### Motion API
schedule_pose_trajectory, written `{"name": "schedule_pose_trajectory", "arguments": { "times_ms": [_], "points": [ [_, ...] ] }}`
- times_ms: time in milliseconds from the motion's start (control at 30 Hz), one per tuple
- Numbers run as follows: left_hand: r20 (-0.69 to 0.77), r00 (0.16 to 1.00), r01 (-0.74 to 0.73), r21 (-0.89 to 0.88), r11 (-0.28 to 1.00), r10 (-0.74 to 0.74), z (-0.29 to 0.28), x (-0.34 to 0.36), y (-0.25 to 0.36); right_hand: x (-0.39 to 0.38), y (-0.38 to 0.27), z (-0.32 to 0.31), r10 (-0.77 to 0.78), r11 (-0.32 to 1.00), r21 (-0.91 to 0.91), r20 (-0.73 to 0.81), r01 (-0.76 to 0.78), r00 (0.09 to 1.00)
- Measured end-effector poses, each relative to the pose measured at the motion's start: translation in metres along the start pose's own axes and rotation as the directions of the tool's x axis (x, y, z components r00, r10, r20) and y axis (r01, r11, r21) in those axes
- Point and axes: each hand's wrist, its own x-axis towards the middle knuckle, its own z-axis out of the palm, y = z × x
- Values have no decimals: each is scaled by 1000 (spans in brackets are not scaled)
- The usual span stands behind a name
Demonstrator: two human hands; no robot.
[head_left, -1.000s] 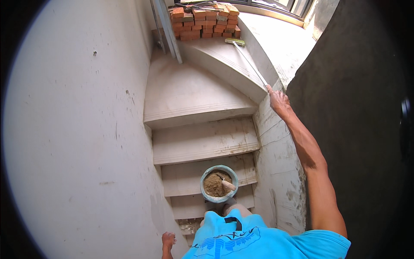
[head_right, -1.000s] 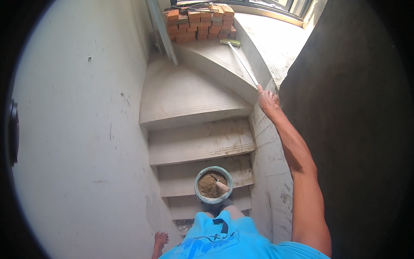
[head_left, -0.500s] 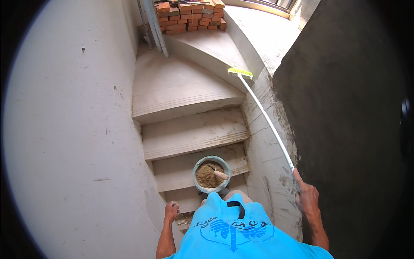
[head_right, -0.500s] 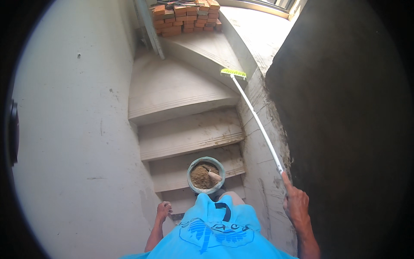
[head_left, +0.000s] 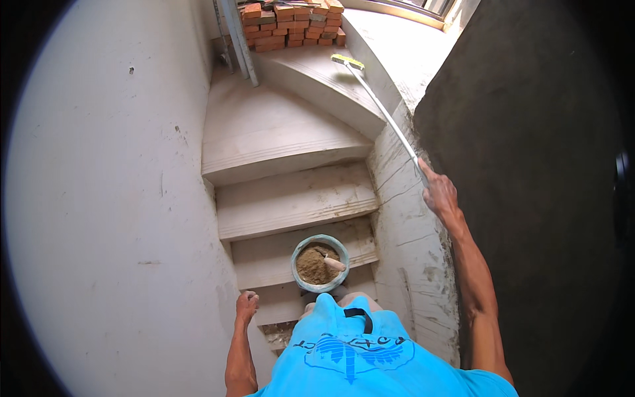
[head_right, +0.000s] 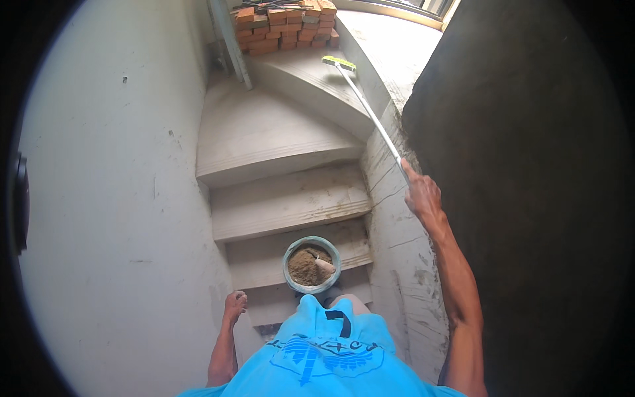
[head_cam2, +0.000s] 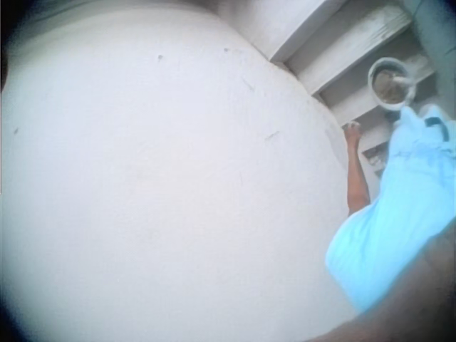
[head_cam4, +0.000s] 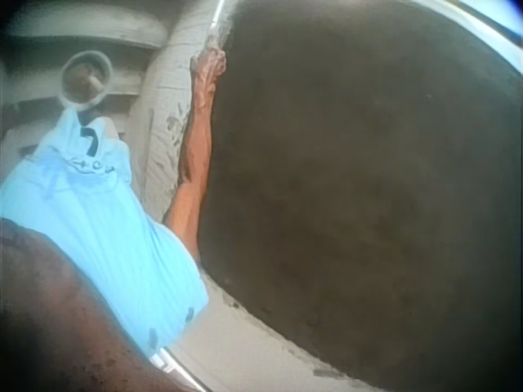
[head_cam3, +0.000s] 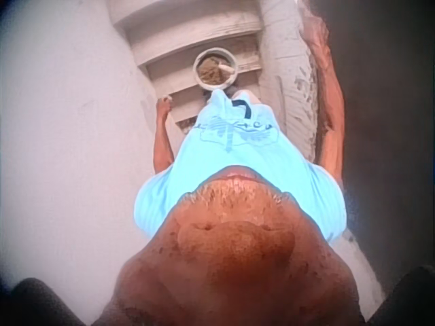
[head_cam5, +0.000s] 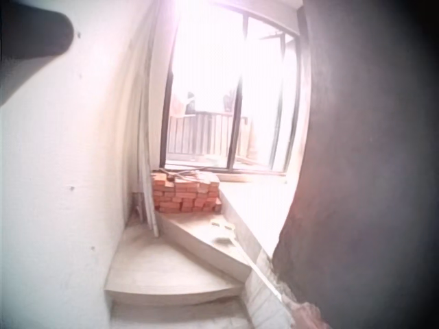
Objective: The person applies cement mixture to the corner and underside of concrete stairs using a trowel, then brushes away debris from the steps with a broom.
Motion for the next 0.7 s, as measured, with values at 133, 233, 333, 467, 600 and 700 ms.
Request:
{"name": "schedule_pose_trajectory", "arguments": {
  "times_ms": [133,233,333,467,600,700],
  "points": [
    [-4,995,95,-12,995,-95,-9,-20,-13,7,1,21,-41,997,-68,43,43,998],
    [-39,977,210,-49,977,-212,-8,-54,-51,-68,-5,43,18,994,-107,166,-1,986],
    [-12,933,357,-83,931,-359,4,-80,-93,-178,13,46,38,999,-32,198,-32,979],
    [93,879,469,1,883,-467,22,-96,-109,-275,11,-15,108,989,69,266,-130,958],
    [170,929,333,-4,943,-328,29,-67,-80,-313,18,-27,219,914,246,370,-323,903],
    [132,985,107,49,993,-113,25,-22,-59,-331,26,-19,231,804,429,411,-411,882]
  ]
}}
